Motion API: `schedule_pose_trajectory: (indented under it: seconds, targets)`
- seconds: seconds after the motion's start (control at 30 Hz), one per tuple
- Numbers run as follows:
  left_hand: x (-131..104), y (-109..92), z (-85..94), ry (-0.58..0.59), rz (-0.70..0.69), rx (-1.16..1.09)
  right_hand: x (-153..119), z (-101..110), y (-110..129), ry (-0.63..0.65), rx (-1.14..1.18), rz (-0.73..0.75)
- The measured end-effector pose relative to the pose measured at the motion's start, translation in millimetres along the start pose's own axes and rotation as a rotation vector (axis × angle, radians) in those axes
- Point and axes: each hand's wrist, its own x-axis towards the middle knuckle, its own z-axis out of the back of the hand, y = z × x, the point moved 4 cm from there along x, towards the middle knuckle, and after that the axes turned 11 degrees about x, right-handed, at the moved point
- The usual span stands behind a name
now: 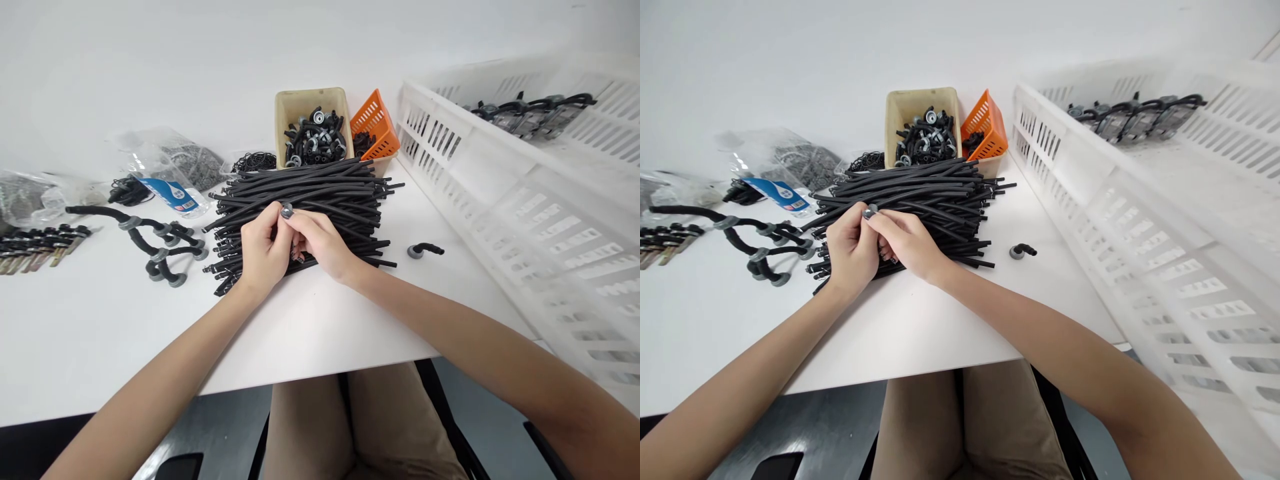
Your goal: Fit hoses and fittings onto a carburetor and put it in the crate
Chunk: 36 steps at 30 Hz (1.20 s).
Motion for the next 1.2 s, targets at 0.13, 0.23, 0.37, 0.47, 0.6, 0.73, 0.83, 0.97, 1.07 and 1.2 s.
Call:
schedule_pose_trajectory:
  seconds: [0.13,0.23,0.37,0.47,0.6,0.73,0.83,0.97,1.07,1.2]
  targets:
    - [-0.2,1.9,-0.1,0.001,0.008,0.007,0.7,0.1,-1.0,0.004,0.014,0.004]
    - [-0.8,3.3,-0.2,0.006,0.015,0.010,1.0,0.0,-0.9,0.008,0.022,0.008]
    - [-1.1,4.2,-0.1,0.003,0.013,0.016,0.7,-0.1,-0.4,-0.001,0.008,-0.007]
    - [-0.9,3.7,0.0,0.005,0.010,0.019,0.4,-0.1,-0.4,-0.009,0.006,-0.017]
    - [-0.6,3.0,-0.1,0.012,0.013,0.023,0.4,0.1,-0.7,-0.004,0.014,-0.012]
    - [-0.7,3.1,0.0,0.008,0.011,0.018,0.4,0.3,-1.0,0.000,0.009,-0.013]
    - [-0.9,3.3,-0.4,0.012,0.011,0.012,0.3,0.3,-1.0,-0.003,0.006,-0.015]
    - [-0.8,3.2,-0.5,0.011,0.013,0.007,-0.2,-0.4,0.1,-0.006,0.000,-0.010]
    - [-0.4,2.4,0.0,0.008,0.012,0.022,-0.5,-0.8,0.8,-0.015,-0.013,-0.012]
    - [0.1,1.0,0.5,0.007,0.007,0.030,-0.3,-0.8,0.5,-0.019,-0.012,-0.024]
